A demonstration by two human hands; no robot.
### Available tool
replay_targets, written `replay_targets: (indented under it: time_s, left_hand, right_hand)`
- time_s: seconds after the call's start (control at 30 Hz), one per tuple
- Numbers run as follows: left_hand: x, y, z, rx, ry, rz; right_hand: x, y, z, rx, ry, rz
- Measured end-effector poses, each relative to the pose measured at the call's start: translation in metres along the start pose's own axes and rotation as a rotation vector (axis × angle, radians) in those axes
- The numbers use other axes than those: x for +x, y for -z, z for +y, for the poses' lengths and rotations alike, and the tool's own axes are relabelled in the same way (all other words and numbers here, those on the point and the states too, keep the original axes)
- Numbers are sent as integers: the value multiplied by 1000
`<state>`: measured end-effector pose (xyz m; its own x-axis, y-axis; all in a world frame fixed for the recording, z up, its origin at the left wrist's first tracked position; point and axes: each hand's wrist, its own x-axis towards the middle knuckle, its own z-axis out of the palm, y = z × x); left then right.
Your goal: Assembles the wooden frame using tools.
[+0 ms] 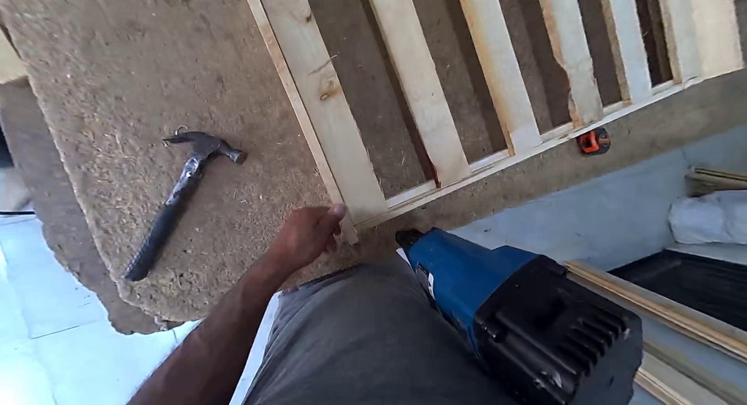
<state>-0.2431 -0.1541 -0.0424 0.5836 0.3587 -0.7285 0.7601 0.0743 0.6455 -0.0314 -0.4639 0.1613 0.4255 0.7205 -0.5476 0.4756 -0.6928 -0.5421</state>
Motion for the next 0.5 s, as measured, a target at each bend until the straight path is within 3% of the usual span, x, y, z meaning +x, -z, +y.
replay_targets:
  time_s: [0.1,0.17,0.23,0.4,0.5]
  left_hand:
    - [-19,-22,-34,-212,-106,-371]
    - [-20,-41,-36,-148,-179,-447]
    - [-8,-57,-27,-172,-294,-491]
    - [20,-82,3,-565,-341,-770]
    - [26,-84,-1,-645,-316,-809]
  right_hand:
    - [32,-21,-5,37,-170,-143]
    - [52,-40,-11,229,-171,-150]
    - [68,-51,-3,562,-42,-168]
    - [74,-51,-4,297,-237,-91]
    - [79,-54,-19,308,-122,-20]
